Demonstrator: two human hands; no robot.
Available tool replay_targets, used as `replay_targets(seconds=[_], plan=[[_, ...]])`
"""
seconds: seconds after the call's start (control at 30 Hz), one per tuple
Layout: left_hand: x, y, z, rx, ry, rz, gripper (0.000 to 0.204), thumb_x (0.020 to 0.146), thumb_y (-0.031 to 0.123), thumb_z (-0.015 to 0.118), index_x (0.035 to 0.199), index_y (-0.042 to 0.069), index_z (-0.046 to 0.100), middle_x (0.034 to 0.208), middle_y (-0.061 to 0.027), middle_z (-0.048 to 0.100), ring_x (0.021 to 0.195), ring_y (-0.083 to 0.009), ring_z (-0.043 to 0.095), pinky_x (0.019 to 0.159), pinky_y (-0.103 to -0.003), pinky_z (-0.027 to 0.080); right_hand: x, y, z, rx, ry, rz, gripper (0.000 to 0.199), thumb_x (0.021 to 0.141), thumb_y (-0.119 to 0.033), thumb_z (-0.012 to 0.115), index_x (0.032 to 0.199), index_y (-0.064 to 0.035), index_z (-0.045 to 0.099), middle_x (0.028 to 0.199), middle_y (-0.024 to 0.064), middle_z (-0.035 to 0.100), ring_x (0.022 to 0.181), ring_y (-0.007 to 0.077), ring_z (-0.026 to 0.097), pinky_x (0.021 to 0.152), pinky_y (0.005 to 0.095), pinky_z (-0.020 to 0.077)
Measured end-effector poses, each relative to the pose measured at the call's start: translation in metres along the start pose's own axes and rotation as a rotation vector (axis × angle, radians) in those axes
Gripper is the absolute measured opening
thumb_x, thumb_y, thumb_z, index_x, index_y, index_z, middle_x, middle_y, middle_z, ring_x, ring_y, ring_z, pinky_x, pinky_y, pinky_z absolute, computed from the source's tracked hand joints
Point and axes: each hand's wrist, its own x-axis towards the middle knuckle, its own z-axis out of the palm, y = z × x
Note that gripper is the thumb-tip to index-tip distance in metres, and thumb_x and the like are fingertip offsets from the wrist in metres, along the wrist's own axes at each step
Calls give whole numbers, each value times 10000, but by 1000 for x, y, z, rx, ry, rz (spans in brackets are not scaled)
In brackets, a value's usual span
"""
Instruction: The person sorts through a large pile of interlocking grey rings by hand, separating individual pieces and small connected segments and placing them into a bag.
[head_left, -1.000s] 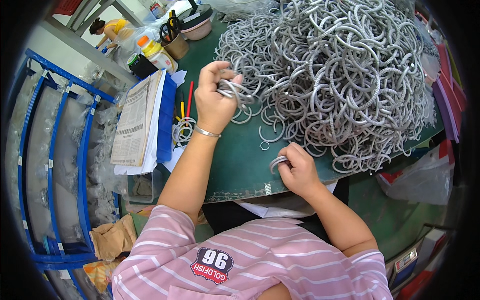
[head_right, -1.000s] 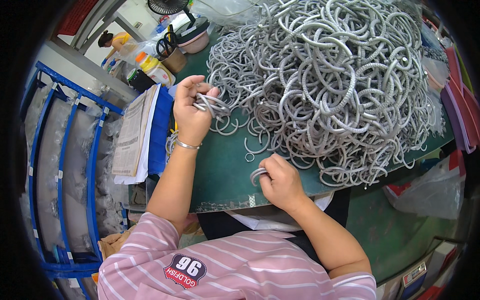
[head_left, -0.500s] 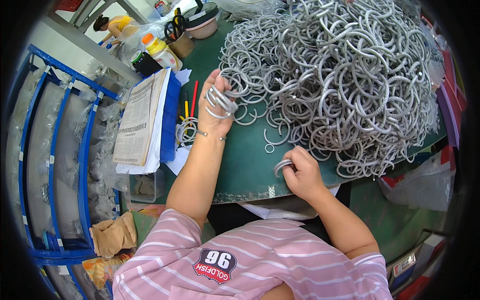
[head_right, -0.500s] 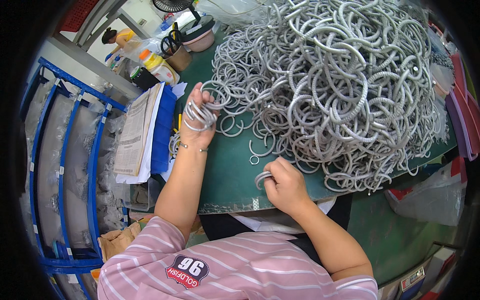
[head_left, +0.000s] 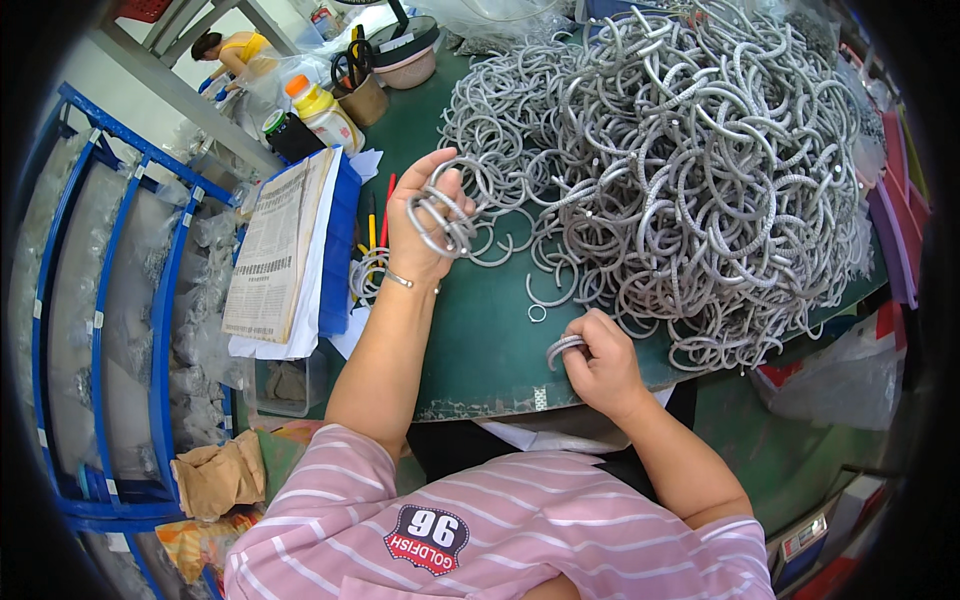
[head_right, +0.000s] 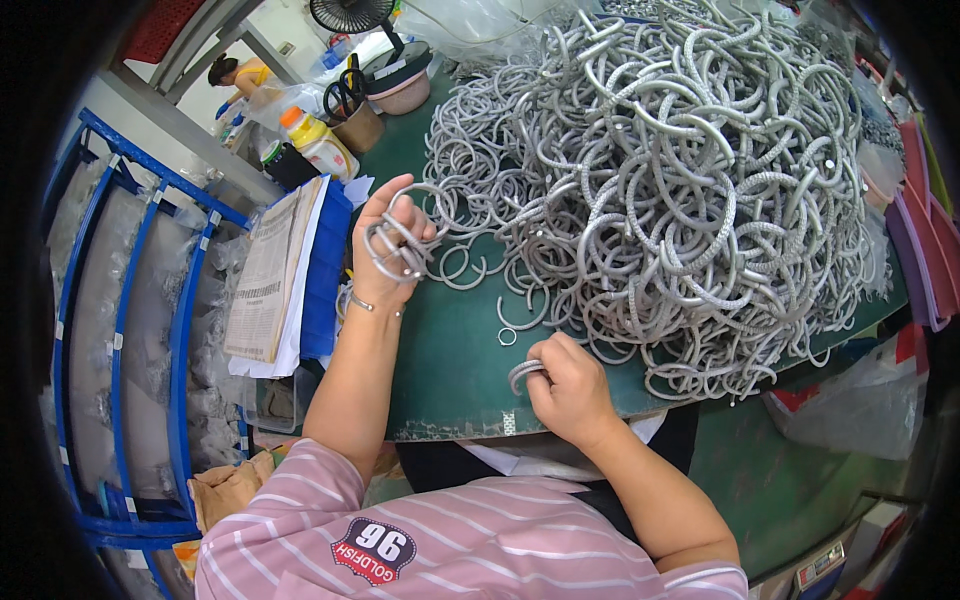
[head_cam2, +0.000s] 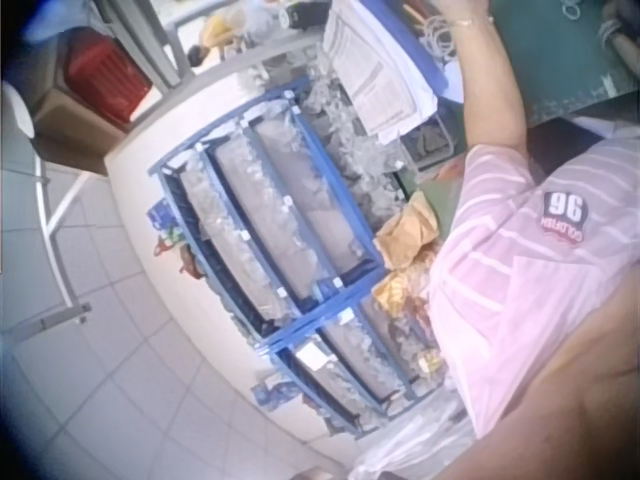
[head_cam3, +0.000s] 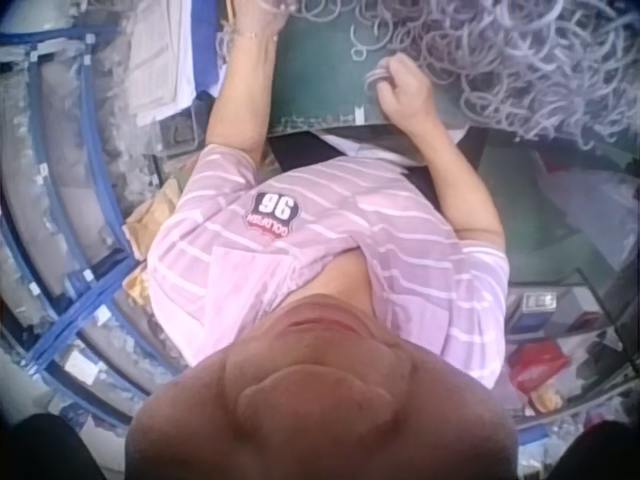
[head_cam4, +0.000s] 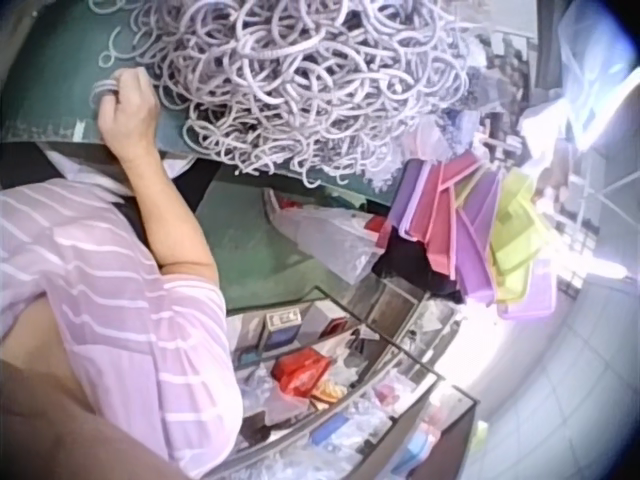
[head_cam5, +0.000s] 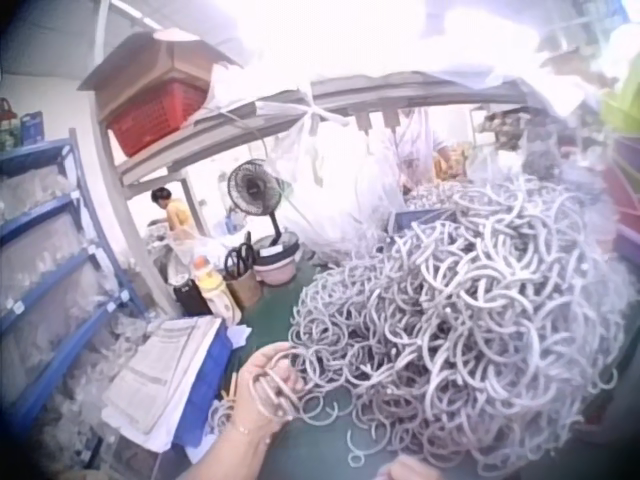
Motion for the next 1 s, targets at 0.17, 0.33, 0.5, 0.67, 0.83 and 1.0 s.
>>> replay_targets(seconds=[0.17,0.33,0.5,0.67,0.83,1.0], plan=[[-8,-12,7,-824,-100,-57,313,873,312,596,1077,74,600,558,36,326,557,-97,362,598,-240,353,-5,2,1,90,187,-195,267,736,32,689,771,-41,434,722,84,494,584,208,463,536,284,398],[-26,-36,-1,-914,-71,-37,306,896,322,568,1089,87,600,578,40,336,568,-89,362,614,-233,358,30,-30,12,-8,26,-311,461,747,75,654,1159,16,455,1130,200,515,759,253,552,633,297,470],[-26,-45,-11,-917,-204,-14,319,899,266,571,1143,61,545,590,19,366,578,-114,397,624,-274,383,73,-38,37,-136,-89,-98,506,890,-45,531,1338,63,321,1270,273,451,949,332,569,805,348,469],[-28,-38,-1,-887,-62,-53,370,863,224,627,1145,22,498,611,11,432,583,-119,461,632,-288,433,91,-11,43,-389,-188,-337,354,909,-72,483,1242,31,422,1016,169,535,798,211,566,709,300,468],[-26,-41,-4,-721,67,-119,368,854,279,663,1125,55,557,661,9,530,601,-86,534,558,-229,438,101,-17,39,-197,-233,55,221,943,-177,502,999,34,532,822,112,547,709,211,530,640,315,432],[-31,-48,-3,-674,-8,-127,435,884,273,621,1236,48,499,857,-50,584,755,-117,585,620,-256,495,114,-47,30,-80,-207,209,218,909,-208,591,860,-10,512,695,10,533,605,70,473,532,236,392]])
